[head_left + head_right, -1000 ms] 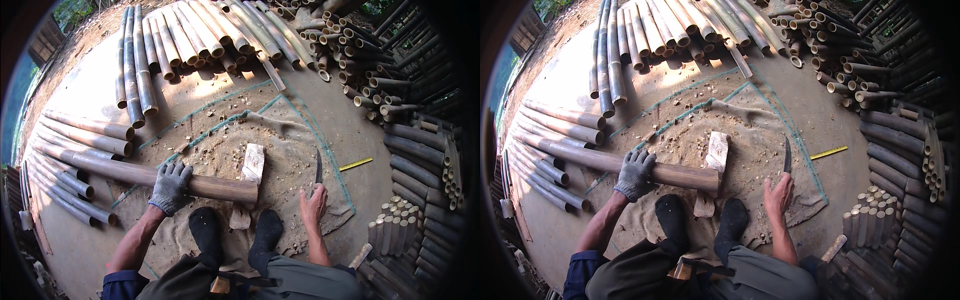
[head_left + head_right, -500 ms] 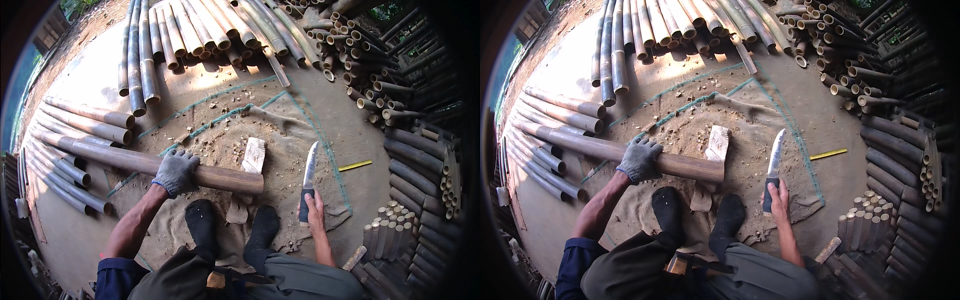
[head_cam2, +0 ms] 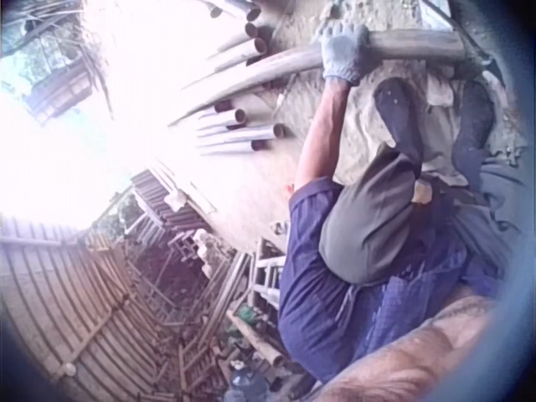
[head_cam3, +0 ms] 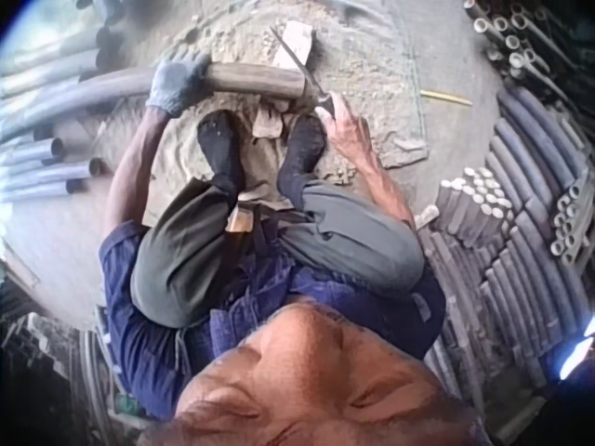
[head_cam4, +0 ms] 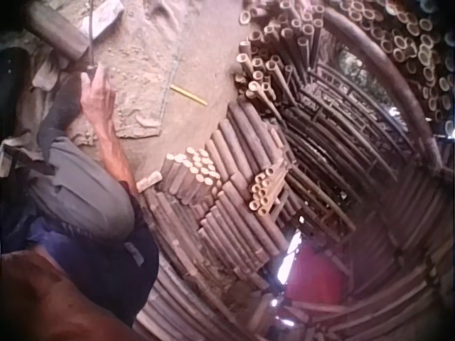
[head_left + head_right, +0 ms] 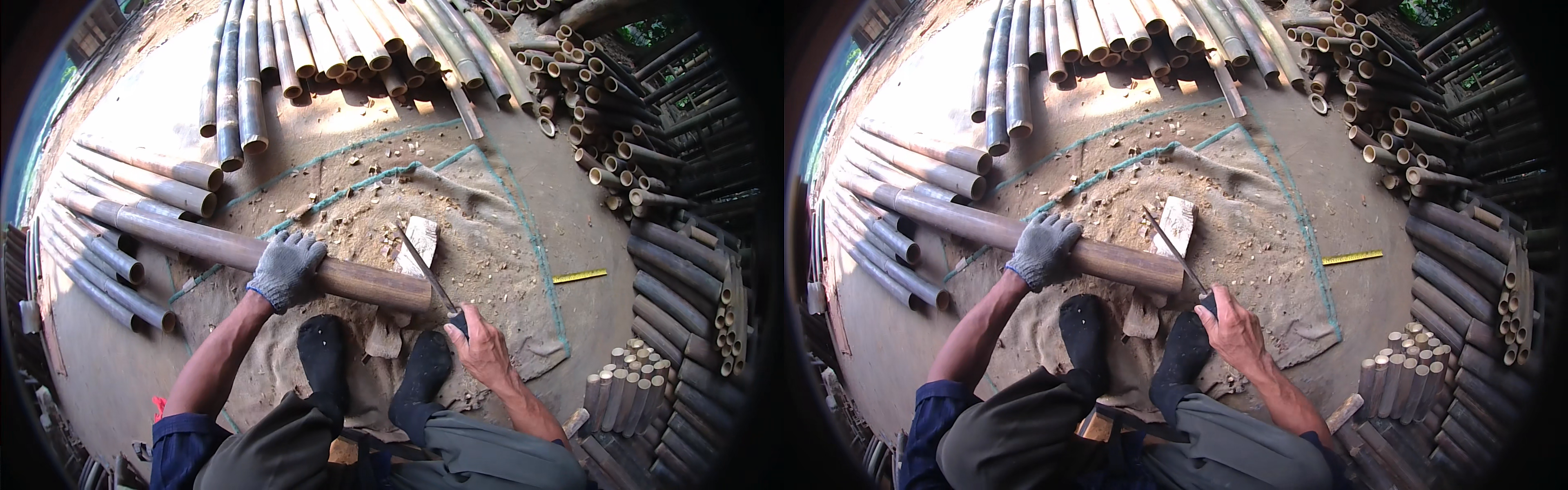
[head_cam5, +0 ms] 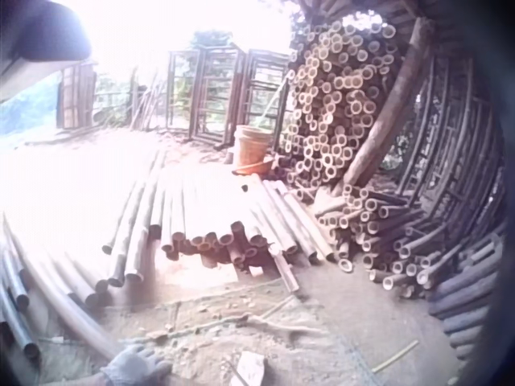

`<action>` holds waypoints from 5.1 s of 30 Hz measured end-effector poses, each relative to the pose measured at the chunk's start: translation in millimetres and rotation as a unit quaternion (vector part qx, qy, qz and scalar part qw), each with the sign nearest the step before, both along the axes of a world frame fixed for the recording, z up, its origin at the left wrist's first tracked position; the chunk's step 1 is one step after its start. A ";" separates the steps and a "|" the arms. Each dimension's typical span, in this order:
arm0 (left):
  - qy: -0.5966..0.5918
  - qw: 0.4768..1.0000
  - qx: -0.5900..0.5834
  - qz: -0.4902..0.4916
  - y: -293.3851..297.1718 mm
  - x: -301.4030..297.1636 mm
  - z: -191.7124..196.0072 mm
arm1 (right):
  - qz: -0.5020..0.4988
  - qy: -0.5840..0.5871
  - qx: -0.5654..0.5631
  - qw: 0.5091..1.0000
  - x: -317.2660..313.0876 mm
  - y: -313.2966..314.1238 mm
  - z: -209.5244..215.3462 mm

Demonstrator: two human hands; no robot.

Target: The person sits on the ground and uses a knife to shave the outer surface of a long bamboo pole. They rotate the pole to smooth different sections and then place the finished piece into a pile of similar poles.

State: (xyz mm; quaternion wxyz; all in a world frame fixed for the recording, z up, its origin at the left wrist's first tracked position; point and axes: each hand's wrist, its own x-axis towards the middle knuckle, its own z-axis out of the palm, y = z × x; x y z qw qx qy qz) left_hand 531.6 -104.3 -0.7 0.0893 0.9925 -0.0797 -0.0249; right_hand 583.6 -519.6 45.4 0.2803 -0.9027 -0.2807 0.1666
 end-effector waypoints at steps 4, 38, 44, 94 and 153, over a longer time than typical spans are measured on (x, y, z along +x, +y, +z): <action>0.021 1.000 0.005 0.010 1.9 -4.1 2.9 | 0.036 -0.085 0.082 0.992 -1.6 15.2 27.3; -0.107 0.994 -0.004 0.012 -2.0 -13.4 -13.1 | 0.056 -0.042 -0.004 0.998 25.6 35.7 44.9; -0.172 0.985 0.009 0.007 -8.1 -8.4 -17.6 | 0.073 -0.064 -0.098 0.990 29.3 31.3 -4.0; -0.043 0.999 0.021 -0.005 -3.4 9.8 -5.5 | 0.065 -0.023 -0.206 0.976 25.6 25.2 -4.5; 0.200 0.978 -0.057 -0.002 -45.5 47.7 30.1 | 0.294 -0.311 -0.054 0.902 -22.9 117.9 263.9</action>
